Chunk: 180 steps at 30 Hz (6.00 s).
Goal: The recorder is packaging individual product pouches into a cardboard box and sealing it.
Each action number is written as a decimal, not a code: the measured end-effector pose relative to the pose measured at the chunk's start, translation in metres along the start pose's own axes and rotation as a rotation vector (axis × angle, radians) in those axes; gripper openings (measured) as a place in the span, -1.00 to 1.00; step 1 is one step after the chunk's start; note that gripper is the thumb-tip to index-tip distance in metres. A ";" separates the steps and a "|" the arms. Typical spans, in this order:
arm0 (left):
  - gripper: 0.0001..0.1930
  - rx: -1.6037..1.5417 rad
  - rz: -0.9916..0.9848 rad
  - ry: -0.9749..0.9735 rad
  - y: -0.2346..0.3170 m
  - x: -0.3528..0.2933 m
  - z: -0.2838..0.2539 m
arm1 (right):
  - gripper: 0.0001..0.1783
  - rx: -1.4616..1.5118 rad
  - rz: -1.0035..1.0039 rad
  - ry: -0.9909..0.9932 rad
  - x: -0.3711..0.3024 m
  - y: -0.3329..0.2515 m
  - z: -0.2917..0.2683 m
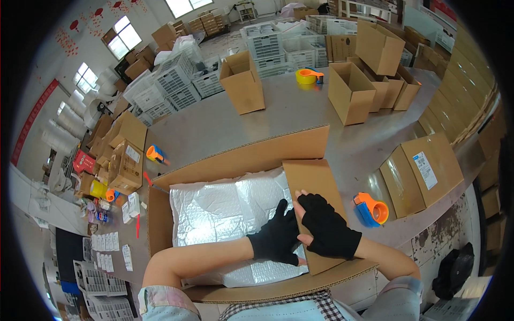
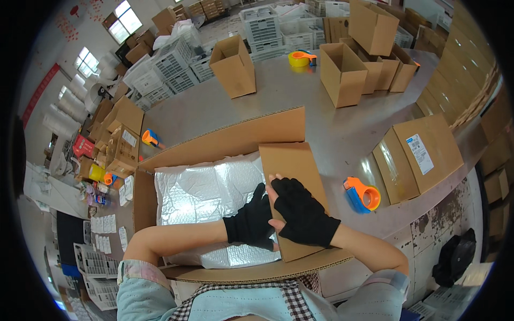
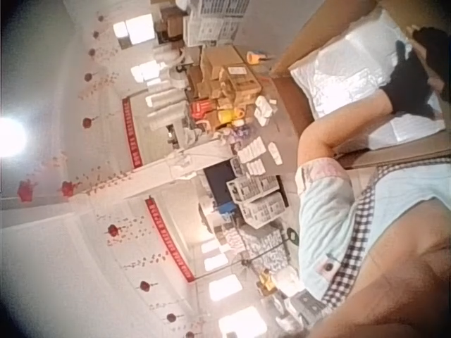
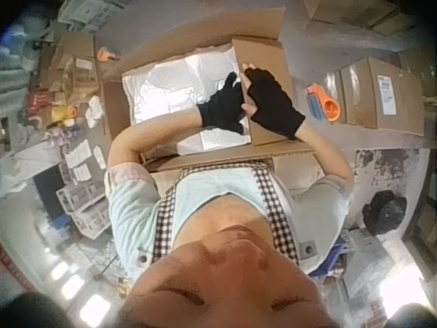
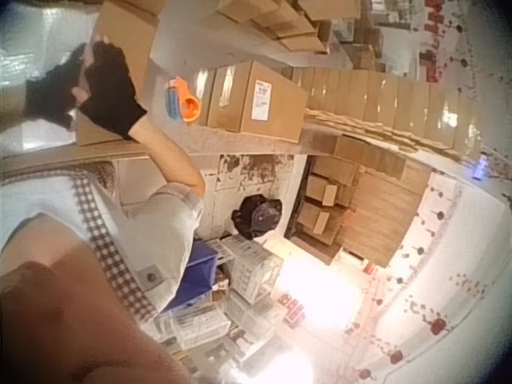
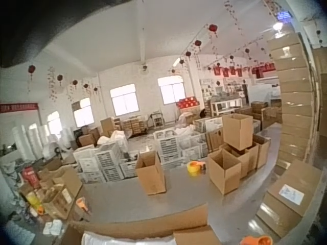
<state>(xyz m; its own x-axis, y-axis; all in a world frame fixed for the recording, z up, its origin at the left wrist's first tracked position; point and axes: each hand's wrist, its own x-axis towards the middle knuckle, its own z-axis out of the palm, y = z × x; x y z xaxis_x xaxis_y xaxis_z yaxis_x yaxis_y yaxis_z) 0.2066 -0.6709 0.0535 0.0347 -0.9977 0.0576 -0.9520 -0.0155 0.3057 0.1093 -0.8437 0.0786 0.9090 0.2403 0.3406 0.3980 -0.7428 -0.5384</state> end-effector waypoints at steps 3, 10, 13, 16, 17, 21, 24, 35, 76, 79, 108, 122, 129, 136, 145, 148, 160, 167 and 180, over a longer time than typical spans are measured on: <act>-0.17 -0.142 0.075 -0.110 -0.008 -0.008 -0.021 | -0.17 -0.021 -0.056 -0.173 0.002 0.005 0.008; -0.04 0.247 -0.768 -0.105 -0.041 -0.103 -0.079 | -0.18 -0.143 -0.034 -0.178 -0.006 0.009 0.011; 0.00 0.029 -1.029 -0.427 -0.055 -0.126 -0.065 | -0.17 -0.179 -0.068 -0.213 -0.003 0.007 0.014; -0.03 -0.010 -1.038 -0.450 -0.055 -0.122 -0.079 | -0.16 -0.193 -0.037 -0.239 0.000 0.004 0.015; -0.03 -0.026 -1.029 -0.463 -0.054 -0.126 -0.084 | -0.15 -0.236 -0.022 -0.258 0.000 0.002 0.015; -0.30 0.226 -0.734 -0.295 -0.014 -0.141 -0.122 | -0.13 -0.277 -0.022 -0.317 0.001 0.001 0.014; -0.39 0.322 -0.704 0.398 0.024 -0.181 -0.150 | -0.18 -0.236 -0.086 -0.427 0.008 0.006 0.010; -0.38 -0.625 -0.362 0.963 -0.002 -0.228 -0.059 | -0.35 0.007 -0.768 -0.577 0.108 -0.037 0.080; -0.31 -0.256 0.392 0.076 -0.017 -0.025 0.002 | -0.54 0.739 0.441 0.438 -0.082 -0.020 -0.064; -0.32 -0.256 0.413 0.127 -0.014 -0.021 0.003 | -0.45 0.314 0.135 0.442 -0.114 -0.113 -0.078; -0.41 -0.545 0.167 -0.041 -0.038 -0.108 -0.036 | -0.55 -0.423 0.152 0.196 0.031 -0.043 0.058; -0.33 -0.242 -0.339 0.344 -0.021 -0.071 -0.031 | -0.50 0.082 0.380 -1.287 0.305 0.118 0.026; -0.39 -0.219 -0.471 0.504 -0.030 -0.070 -0.024 | -0.41 0.176 0.788 -1.052 0.245 0.029 0.062; -0.84 -0.198 0.363 0.757 -0.014 -0.073 -0.003 | -0.45 -0.180 0.433 -0.475 0.196 0.005 0.087; -0.31 0.111 -0.680 0.458 -0.044 -0.064 -0.027 | -0.67 -0.471 0.369 0.028 0.175 0.022 0.106; -0.55 0.433 -0.699 0.371 -0.059 -0.060 -0.032 | -0.68 -0.416 0.344 0.123 0.169 0.023 0.104; -0.79 0.184 -0.803 0.526 -0.077 -0.042 -0.032 | -0.72 -0.356 0.301 0.026 0.146 0.002 0.092; -0.78 0.174 -0.720 0.580 -0.070 -0.043 -0.042 | -0.73 -0.383 0.189 0.176 0.138 -0.003 0.087; -0.74 0.273 -0.973 0.365 -0.078 -0.023 -0.029 | -0.77 -0.556 0.271 0.063 0.147 0.013 0.104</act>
<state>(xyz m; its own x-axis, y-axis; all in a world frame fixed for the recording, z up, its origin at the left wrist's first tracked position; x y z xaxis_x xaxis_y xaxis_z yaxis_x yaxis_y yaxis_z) 0.2889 -0.6446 0.0555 0.8602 -0.4697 0.1986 -0.5005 -0.8521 0.1531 0.2613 -0.7529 0.0413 0.9530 -0.0273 0.3019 0.0148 -0.9906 -0.1362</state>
